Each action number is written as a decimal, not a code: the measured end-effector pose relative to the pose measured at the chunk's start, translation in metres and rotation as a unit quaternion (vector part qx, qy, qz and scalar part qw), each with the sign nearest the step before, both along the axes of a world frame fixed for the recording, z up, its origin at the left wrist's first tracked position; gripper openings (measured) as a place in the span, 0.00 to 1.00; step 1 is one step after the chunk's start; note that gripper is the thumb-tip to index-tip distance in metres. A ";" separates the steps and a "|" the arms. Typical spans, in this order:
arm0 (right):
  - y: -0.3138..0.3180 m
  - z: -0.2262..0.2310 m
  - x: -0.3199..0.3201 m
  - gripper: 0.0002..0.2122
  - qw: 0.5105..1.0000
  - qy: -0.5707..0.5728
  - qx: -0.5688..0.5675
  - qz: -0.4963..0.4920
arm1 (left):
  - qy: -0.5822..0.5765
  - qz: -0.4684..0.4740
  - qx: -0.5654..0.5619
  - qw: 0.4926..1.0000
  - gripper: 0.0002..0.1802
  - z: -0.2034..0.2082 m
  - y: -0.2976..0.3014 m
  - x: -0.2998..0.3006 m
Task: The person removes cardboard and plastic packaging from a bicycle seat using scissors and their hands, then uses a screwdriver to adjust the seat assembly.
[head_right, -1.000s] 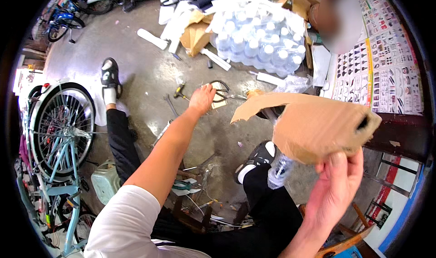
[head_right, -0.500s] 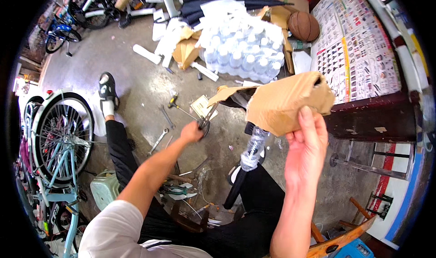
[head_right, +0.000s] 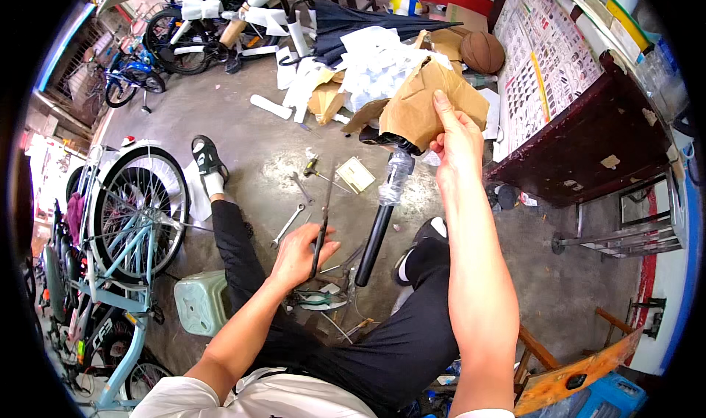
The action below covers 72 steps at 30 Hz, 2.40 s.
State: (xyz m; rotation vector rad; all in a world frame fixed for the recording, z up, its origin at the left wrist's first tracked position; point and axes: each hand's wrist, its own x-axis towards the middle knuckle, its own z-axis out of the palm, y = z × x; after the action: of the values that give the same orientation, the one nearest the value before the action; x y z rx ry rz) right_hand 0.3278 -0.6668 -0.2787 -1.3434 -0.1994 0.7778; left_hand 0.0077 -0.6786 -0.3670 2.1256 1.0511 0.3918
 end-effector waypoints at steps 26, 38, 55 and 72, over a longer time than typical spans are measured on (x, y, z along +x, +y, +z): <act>-0.023 0.001 0.027 0.16 0.990 0.091 0.103 -0.044 | -0.133 0.160 -0.211 0.955 0.21 0.041 0.001 0.019; -0.007 0.006 -0.005 0.18 0.992 0.079 0.088 -0.036 | -0.160 0.007 -0.281 0.946 0.24 -0.013 -0.084 0.056; -0.028 0.004 -0.033 0.13 0.978 -0.190 0.091 0.000 | -0.426 -0.125 -0.464 0.767 0.19 0.064 -0.043 0.037; -0.009 0.005 -0.094 0.24 0.905 0.324 0.114 0.253 | -0.411 -0.112 -0.438 0.791 0.28 0.056 -0.048 0.023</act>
State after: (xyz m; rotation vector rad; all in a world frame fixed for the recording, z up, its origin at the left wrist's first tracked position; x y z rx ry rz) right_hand 0.2337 -0.6754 -0.2735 -0.7504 -0.1012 1.5483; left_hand 0.0302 -0.7269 -0.3108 1.0138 0.3144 0.5094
